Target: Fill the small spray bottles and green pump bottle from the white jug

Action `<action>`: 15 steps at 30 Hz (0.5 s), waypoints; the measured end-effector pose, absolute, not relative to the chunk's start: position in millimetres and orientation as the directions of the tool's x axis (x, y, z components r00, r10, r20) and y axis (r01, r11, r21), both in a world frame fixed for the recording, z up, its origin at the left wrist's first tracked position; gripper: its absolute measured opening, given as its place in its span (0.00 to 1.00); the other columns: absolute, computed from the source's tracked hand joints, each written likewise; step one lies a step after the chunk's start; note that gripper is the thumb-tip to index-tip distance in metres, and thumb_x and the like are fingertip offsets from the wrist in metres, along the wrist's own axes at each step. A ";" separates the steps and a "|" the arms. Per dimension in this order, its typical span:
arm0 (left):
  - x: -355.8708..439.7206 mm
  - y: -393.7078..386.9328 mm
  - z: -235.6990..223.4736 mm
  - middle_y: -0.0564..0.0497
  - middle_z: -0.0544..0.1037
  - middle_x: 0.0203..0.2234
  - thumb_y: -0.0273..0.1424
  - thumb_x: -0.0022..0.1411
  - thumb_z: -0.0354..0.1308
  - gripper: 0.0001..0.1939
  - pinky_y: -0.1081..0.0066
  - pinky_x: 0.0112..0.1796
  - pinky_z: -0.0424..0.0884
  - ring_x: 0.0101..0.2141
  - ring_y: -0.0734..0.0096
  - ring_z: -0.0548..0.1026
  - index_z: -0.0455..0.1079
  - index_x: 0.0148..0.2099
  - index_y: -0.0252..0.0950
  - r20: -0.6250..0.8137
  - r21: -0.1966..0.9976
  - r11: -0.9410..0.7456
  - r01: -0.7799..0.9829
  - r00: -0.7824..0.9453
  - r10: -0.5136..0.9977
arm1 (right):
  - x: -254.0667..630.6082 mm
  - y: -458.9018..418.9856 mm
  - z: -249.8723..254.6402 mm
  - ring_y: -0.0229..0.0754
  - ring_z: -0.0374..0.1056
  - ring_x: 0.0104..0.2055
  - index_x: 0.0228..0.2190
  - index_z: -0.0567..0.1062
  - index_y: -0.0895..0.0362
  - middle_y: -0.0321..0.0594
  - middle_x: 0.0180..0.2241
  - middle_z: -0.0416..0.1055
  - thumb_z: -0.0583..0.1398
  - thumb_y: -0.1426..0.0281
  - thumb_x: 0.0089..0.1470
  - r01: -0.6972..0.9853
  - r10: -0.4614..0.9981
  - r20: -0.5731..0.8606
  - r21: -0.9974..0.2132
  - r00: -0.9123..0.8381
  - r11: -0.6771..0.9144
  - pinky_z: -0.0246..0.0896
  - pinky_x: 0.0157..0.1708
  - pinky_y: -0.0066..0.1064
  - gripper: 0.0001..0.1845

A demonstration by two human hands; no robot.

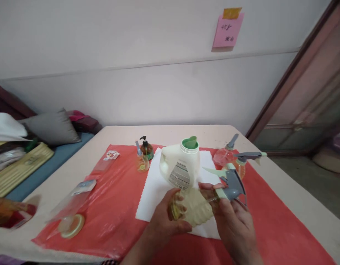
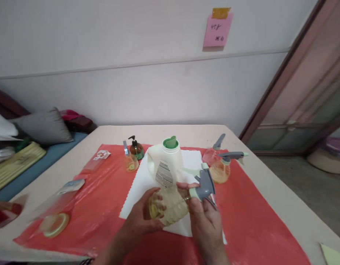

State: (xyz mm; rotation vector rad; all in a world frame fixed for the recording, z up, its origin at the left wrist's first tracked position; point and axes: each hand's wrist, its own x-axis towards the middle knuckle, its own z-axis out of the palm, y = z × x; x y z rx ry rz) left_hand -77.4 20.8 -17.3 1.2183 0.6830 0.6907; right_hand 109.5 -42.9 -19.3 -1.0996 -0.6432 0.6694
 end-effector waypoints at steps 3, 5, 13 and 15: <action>-76.5 17.1 -22.5 0.36 0.68 0.61 0.53 0.42 0.74 0.51 0.44 0.58 0.67 0.60 0.41 0.68 0.63 0.65 0.39 0.158 0.960 -0.258 0.112 0.542 0.825 | 104.2 -45.5 -19.1 0.58 0.74 0.48 0.40 0.80 0.52 0.46 0.40 0.79 0.70 0.51 0.47 -0.039 0.748 0.144 -0.974 0.647 0.222 0.71 0.49 0.49 0.23; -73.2 11.7 -28.4 0.34 0.66 0.62 0.52 0.45 0.73 0.52 0.43 0.59 0.66 0.62 0.41 0.66 0.59 0.67 0.40 0.438 0.759 -0.601 0.250 0.486 0.756 | 92.9 -48.4 -18.8 0.57 0.74 0.47 0.40 0.81 0.50 0.42 0.40 0.80 0.71 0.53 0.45 0.085 0.748 0.176 -0.984 0.640 0.159 0.71 0.50 0.47 0.21; -100.2 37.6 -15.9 0.42 0.78 0.47 0.36 0.55 0.66 0.26 0.52 0.48 0.74 0.47 0.52 0.77 0.70 0.55 0.38 0.433 0.775 -0.411 0.480 0.072 0.899 | 64.5 -50.7 -30.4 0.58 0.69 0.58 0.58 0.72 0.45 0.40 0.57 0.72 0.70 0.54 0.48 0.373 0.839 0.394 -0.893 0.376 0.252 0.71 0.53 0.44 0.36; -126.3 66.2 -5.5 0.43 0.78 0.44 0.37 0.52 0.68 0.27 0.54 0.44 0.74 0.44 0.52 0.77 0.71 0.54 0.38 0.219 0.871 -0.103 0.479 -0.193 0.956 | 71.0 -48.1 -37.0 0.56 0.66 0.61 0.62 0.68 0.45 0.40 0.62 0.67 0.66 0.55 0.54 0.472 0.839 0.421 -0.850 0.344 0.233 0.70 0.55 0.44 0.35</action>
